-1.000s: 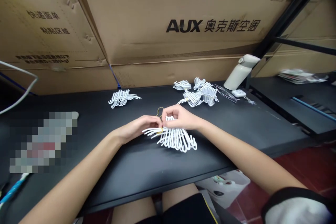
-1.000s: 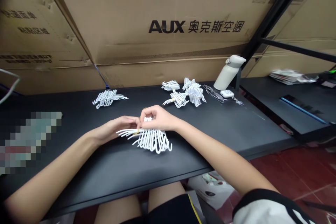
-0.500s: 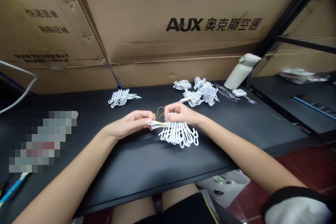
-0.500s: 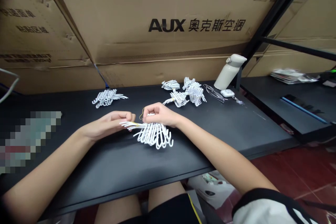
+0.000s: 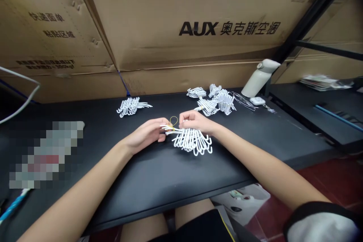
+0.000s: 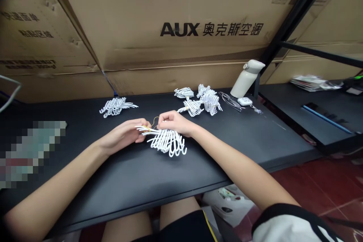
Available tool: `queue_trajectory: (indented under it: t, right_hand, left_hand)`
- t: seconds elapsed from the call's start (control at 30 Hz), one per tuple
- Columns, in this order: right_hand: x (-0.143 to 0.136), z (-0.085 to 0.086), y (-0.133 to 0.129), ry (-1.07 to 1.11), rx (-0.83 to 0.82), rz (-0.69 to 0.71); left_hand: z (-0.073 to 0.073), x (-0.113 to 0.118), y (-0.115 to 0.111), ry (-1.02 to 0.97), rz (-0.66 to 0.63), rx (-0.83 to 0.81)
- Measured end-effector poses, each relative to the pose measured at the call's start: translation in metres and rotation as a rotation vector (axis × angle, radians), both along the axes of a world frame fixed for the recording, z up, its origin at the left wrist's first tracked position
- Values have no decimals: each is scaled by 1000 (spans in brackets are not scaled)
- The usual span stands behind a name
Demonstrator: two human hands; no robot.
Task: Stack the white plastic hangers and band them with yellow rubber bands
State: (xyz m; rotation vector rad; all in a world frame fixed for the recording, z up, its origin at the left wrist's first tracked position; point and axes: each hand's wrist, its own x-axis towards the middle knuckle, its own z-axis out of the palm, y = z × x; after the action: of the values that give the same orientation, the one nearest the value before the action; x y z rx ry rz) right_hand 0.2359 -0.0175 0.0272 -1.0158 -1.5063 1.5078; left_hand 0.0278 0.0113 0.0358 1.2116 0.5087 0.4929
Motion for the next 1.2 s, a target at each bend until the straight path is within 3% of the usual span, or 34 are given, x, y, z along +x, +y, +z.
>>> queue_trajectory:
  t: [0.27,0.5,0.77,0.97,1.1,1.2]
  right_hand:
    - [2,-1,1,-25,-16,95]
    - [7,-2,5,-132,109,-69]
    - [3,2,0,-96,81,76]
    - [8,-5,6,-216,212,2]
    - [9,-4,6,-188,159,10]
    - [8,-3,4,-194,129,20]
  left_hand:
    - [5,-1,-4,106,-90,155]
    - [-2,4,-1,184,256,312]
    - [3,0,-3,149,89,167]
    - [6,0,-2,349,74,501]
    - [5,0,-1,343,113,661]
    - [6,0,-2,371,75,733]
